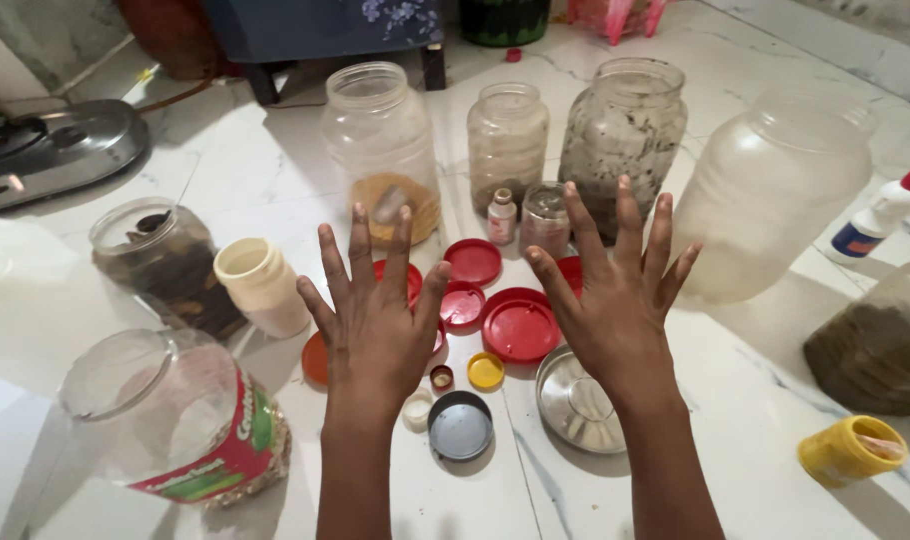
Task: The person opens and closes various plastic and metal containers on a tiled floor, matching lids to jars and arranging them. They handle multiple jars, a metal canister, and several red and yellow lids, securing each container before moving to the next.
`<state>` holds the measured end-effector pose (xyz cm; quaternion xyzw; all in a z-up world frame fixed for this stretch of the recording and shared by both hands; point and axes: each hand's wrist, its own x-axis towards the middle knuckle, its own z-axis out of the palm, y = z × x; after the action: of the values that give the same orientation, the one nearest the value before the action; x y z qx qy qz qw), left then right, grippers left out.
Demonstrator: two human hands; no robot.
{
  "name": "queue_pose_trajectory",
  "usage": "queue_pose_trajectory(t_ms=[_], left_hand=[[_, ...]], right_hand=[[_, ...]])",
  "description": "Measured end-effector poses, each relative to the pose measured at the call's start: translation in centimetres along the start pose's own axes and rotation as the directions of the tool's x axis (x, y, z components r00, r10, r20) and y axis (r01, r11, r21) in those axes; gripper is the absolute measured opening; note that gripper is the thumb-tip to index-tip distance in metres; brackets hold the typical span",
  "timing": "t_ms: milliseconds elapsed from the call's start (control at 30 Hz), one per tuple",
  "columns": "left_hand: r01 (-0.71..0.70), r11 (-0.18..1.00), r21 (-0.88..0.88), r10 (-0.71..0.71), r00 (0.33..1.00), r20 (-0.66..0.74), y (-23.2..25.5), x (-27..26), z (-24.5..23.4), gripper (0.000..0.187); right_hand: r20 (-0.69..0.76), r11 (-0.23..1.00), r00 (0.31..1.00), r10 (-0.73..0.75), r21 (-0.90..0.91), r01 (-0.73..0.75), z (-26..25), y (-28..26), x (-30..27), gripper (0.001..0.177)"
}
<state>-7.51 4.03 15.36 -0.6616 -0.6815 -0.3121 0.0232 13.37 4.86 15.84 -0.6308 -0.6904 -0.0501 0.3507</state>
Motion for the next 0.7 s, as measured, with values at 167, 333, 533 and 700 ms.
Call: queue_pose_trajectory(t_ms=[167,333,533,700], left_hand=[[0.04,0.998,0.045,-0.04,0.999,-0.018,-0.8,-1.3,-0.4,0.067],[0.125,0.989,0.074,-0.126,0.992,0.003,-1.8,-3.9,0.0,0.067],[0.153,0.985,0.084,-0.157,0.987,0.041,-2.7,-6.1,1.2,0.07],[0.143,0.987,0.079,-0.146,0.989,0.03,-3.0,-6.1,1.6,0.07]], right_hand=[[0.015,0.999,0.999,-0.047,-0.014,0.047,1.3,-0.8,-1.1,0.069],[0.057,0.997,0.995,-0.077,0.0,0.077,2.8,-1.3,-2.4,0.071],[0.112,0.995,0.99,-0.089,0.048,0.084,3.9,-1.3,-3.3,0.072],[0.139,0.995,0.985,-0.099,0.044,0.094,4.8,-1.6,-4.1,0.079]])
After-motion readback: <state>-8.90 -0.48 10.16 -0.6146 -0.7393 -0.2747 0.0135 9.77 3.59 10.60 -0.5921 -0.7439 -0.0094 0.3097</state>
